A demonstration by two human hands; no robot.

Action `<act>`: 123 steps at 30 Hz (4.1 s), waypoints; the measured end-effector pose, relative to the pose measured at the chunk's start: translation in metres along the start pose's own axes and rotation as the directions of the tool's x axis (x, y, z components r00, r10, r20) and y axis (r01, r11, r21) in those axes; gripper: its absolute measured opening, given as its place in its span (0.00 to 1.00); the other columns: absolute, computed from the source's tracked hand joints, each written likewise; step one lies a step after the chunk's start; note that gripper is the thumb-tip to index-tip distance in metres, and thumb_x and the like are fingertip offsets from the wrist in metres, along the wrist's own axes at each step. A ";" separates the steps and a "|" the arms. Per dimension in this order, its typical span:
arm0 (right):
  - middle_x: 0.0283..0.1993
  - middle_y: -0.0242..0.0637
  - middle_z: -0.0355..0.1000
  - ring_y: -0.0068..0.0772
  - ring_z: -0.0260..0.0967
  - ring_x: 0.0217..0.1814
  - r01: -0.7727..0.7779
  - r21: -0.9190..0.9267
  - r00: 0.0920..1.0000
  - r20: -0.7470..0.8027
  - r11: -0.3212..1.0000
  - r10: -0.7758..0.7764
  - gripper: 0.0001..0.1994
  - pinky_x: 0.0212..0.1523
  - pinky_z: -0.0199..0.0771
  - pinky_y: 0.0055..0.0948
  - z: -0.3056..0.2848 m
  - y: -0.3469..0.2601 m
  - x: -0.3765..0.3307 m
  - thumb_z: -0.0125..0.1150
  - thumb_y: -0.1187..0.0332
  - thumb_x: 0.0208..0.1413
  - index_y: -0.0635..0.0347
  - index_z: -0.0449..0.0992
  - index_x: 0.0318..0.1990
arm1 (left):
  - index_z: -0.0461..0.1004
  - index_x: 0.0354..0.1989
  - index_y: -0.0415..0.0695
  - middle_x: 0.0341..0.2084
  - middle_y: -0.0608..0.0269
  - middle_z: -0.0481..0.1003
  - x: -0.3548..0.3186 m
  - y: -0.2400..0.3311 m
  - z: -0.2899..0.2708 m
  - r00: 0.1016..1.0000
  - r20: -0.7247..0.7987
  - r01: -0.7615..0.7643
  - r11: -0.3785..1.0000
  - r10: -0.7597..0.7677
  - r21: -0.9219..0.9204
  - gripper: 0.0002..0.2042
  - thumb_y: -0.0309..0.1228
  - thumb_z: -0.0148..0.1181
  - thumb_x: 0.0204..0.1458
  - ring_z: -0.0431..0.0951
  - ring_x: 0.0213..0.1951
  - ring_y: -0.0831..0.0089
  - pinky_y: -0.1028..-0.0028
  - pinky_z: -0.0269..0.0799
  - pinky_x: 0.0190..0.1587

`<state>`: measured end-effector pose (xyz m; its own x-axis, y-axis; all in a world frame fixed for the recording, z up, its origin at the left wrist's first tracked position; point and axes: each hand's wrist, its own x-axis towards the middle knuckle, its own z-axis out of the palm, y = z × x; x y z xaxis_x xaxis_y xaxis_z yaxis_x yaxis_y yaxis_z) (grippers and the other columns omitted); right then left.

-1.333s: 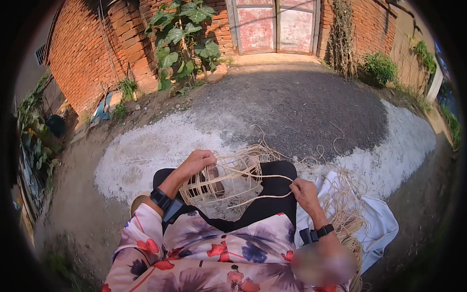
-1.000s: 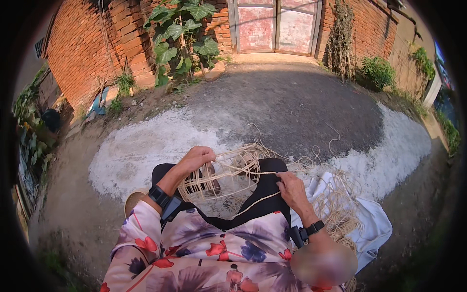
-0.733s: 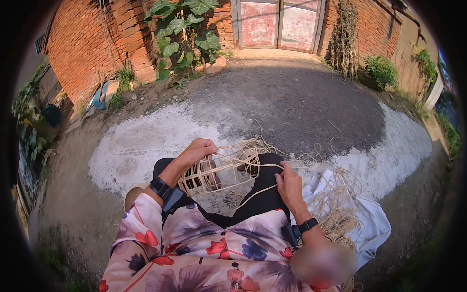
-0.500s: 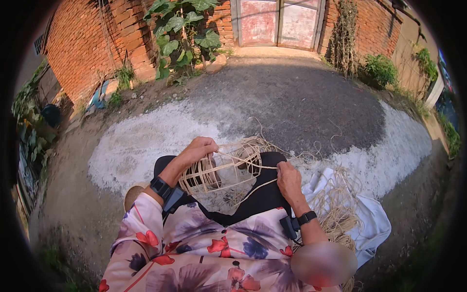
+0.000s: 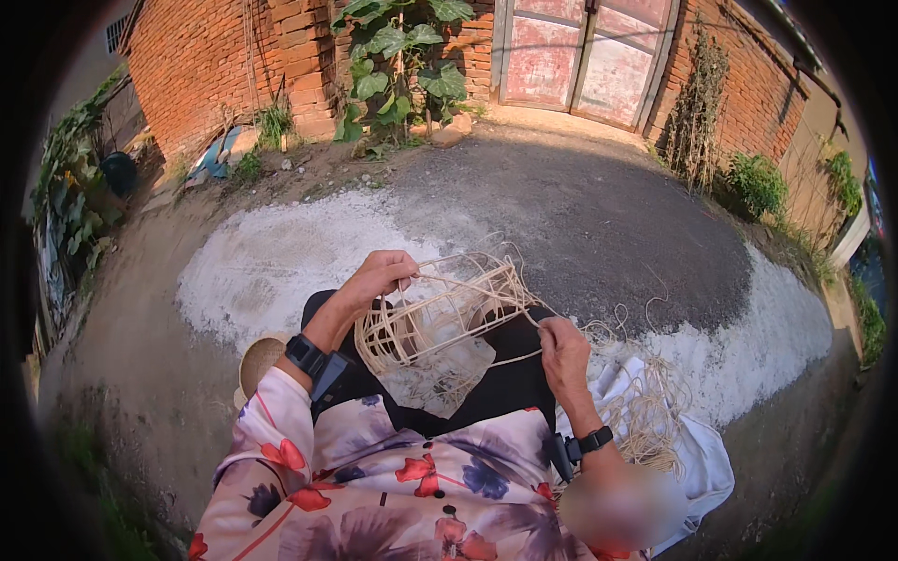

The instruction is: The person is weaving a bamboo basket by hand.

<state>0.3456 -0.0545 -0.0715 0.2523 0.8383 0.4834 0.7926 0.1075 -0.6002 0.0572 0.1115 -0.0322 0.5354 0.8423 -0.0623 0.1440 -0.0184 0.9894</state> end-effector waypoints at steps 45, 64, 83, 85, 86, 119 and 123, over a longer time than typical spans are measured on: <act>0.30 0.36 0.74 0.37 0.70 0.35 0.494 0.485 0.516 0.504 0.722 -0.692 0.10 0.41 0.69 0.32 0.016 -0.131 0.005 0.65 0.73 0.45 0.59 0.78 0.38 | 0.75 0.29 0.43 0.17 0.73 0.70 -0.055 -0.031 -0.075 0.978 -0.205 0.001 0.986 -0.036 -0.169 0.07 0.33 0.56 0.54 0.59 0.17 0.87 0.84 0.50 0.18; 0.42 0.50 0.72 0.54 0.70 0.47 0.247 0.018 0.912 0.334 0.969 -0.239 0.18 0.46 0.69 0.41 -0.010 -0.024 0.005 0.62 0.60 0.53 0.66 0.74 0.43 | 0.75 0.26 0.42 0.16 0.73 0.70 -0.043 -0.028 -0.088 0.958 -0.259 -0.061 0.973 0.119 0.222 0.08 0.33 0.56 0.52 0.62 0.20 0.85 0.80 0.56 0.24; 0.26 0.42 0.70 0.38 0.69 0.25 0.056 0.373 0.494 0.796 0.926 -0.350 0.13 0.31 0.69 0.31 0.101 -0.103 -0.023 0.47 0.62 0.64 0.64 0.72 0.42 | 0.74 0.27 0.40 0.15 0.71 0.71 -0.038 -0.059 -0.074 0.985 -0.167 -0.003 0.971 0.044 0.240 0.09 0.33 0.56 0.53 0.66 0.21 0.84 0.79 0.60 0.24; 0.26 0.43 0.70 0.40 0.69 0.26 0.109 0.393 0.453 0.798 0.913 -0.398 0.13 0.32 0.69 0.31 0.095 -0.104 -0.025 0.47 0.62 0.64 0.64 0.72 0.42 | 0.74 0.28 0.40 0.15 0.70 0.71 -0.041 -0.059 -0.063 0.992 -0.111 -0.022 0.963 0.053 0.268 0.09 0.33 0.56 0.53 0.66 0.20 0.83 0.78 0.60 0.24; 0.26 0.44 0.70 0.43 0.69 0.26 0.159 0.357 0.393 0.832 0.920 -0.391 0.14 0.32 0.69 0.32 0.092 -0.106 -0.025 0.47 0.62 0.64 0.64 0.72 0.41 | 0.74 0.28 0.40 0.15 0.70 0.71 -0.041 -0.058 -0.058 0.996 -0.064 -0.041 0.955 0.063 0.295 0.09 0.33 0.56 0.53 0.67 0.20 0.83 0.78 0.60 0.23; 0.21 0.38 0.70 0.29 0.68 0.21 0.362 0.247 0.901 0.154 0.899 -0.405 0.12 0.24 0.67 0.30 0.114 -0.149 0.075 0.57 0.64 0.57 0.66 0.75 0.31 | 0.70 0.27 0.43 0.15 0.65 0.74 -0.065 -0.052 -0.037 0.987 -0.162 0.044 0.940 0.012 0.337 0.12 0.39 0.56 0.55 0.73 0.19 0.78 0.75 0.65 0.24; 0.21 0.35 0.69 0.22 0.65 0.20 -0.194 0.278 0.557 0.821 0.941 -0.127 0.12 0.23 0.66 0.25 0.071 -0.140 0.021 0.56 0.64 0.59 0.64 0.76 0.42 | 0.71 0.26 0.46 0.13 0.66 0.72 -0.067 -0.048 -0.037 0.979 -0.205 0.073 0.922 0.007 0.381 0.12 0.42 0.58 0.52 0.72 0.17 0.78 0.74 0.64 0.23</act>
<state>0.2002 -0.0137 -0.0226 -0.4162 0.8918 -0.1775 0.5424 0.0868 -0.8356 -0.0163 0.0756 -0.0707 0.3546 0.9346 -0.0276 0.4890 -0.1602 0.8574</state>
